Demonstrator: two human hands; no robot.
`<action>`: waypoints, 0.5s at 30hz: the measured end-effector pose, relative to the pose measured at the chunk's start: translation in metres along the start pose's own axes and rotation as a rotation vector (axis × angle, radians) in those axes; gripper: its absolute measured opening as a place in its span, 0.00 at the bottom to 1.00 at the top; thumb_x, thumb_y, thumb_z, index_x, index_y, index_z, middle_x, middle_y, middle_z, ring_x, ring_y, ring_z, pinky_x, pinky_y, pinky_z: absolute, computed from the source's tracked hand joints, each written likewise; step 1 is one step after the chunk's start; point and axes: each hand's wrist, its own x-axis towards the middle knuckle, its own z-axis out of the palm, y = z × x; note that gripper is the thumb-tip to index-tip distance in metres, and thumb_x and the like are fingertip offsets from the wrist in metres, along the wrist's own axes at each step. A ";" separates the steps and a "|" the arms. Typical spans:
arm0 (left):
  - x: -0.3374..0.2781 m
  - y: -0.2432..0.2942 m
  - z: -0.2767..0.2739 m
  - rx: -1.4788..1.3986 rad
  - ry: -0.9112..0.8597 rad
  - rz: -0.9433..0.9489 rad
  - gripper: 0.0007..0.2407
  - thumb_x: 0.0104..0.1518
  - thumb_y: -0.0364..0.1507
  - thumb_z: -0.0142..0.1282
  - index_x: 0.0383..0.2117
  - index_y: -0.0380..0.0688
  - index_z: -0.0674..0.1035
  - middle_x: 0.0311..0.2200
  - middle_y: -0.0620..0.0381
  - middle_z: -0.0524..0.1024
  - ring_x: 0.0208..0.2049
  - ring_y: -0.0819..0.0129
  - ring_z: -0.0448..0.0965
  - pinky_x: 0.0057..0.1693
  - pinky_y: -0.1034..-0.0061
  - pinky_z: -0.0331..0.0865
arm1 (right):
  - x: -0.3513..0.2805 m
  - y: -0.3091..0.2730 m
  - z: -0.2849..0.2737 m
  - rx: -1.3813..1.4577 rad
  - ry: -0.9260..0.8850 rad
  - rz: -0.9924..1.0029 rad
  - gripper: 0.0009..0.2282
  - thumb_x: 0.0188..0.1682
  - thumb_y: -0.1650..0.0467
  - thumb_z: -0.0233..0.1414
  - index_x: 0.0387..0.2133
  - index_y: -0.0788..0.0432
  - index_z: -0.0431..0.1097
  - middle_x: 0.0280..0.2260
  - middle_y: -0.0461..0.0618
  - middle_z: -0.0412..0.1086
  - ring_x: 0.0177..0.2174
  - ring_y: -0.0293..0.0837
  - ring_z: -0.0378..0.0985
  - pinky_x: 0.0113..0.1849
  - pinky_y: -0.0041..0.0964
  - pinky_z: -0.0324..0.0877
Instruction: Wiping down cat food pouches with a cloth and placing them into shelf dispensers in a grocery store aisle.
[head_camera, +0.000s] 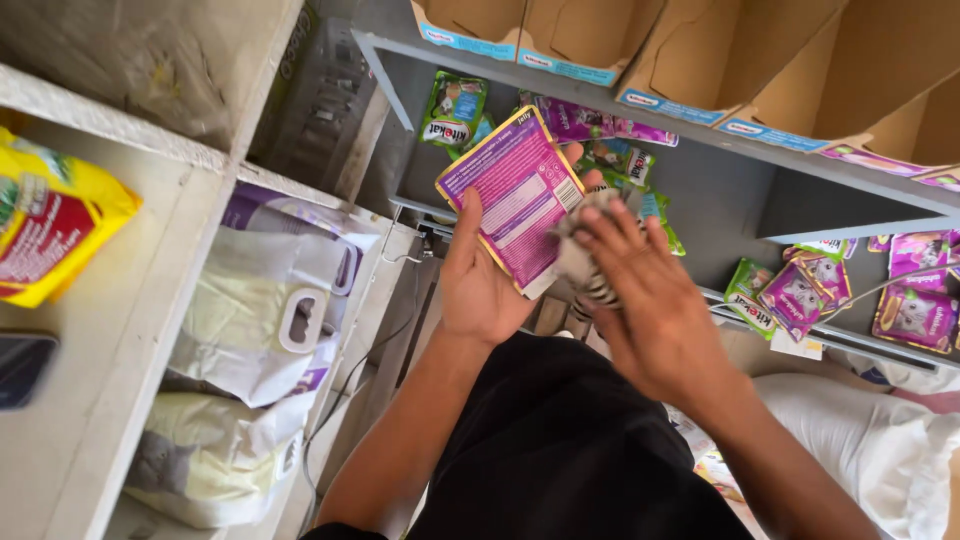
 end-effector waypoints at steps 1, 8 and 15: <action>0.001 0.006 -0.008 -0.002 -0.100 0.017 0.30 0.67 0.44 0.31 0.73 0.40 0.54 0.70 0.36 0.57 0.70 0.44 0.59 0.73 0.51 0.56 | 0.006 -0.001 -0.003 0.038 0.059 0.019 0.25 0.46 0.77 0.54 0.59 0.72 0.62 0.65 0.64 0.60 0.68 0.61 0.56 0.67 0.59 0.49; 0.013 0.037 -0.040 -0.084 -0.319 -0.092 0.38 0.70 0.57 0.30 0.71 0.32 0.61 0.67 0.44 0.67 0.66 0.53 0.70 0.73 0.61 0.63 | 0.059 -0.012 0.035 0.049 0.013 -0.175 0.25 0.48 0.71 0.55 0.60 0.69 0.63 0.65 0.61 0.59 0.68 0.64 0.53 0.68 0.61 0.47; 0.018 0.071 -0.055 -0.100 -0.298 -0.069 0.37 0.71 0.58 0.28 0.69 0.35 0.65 0.65 0.48 0.70 0.62 0.62 0.73 0.68 0.67 0.65 | 0.106 -0.013 0.062 0.085 0.189 -0.072 0.26 0.52 0.73 0.52 0.63 0.72 0.56 0.67 0.66 0.55 0.69 0.70 0.50 0.67 0.63 0.56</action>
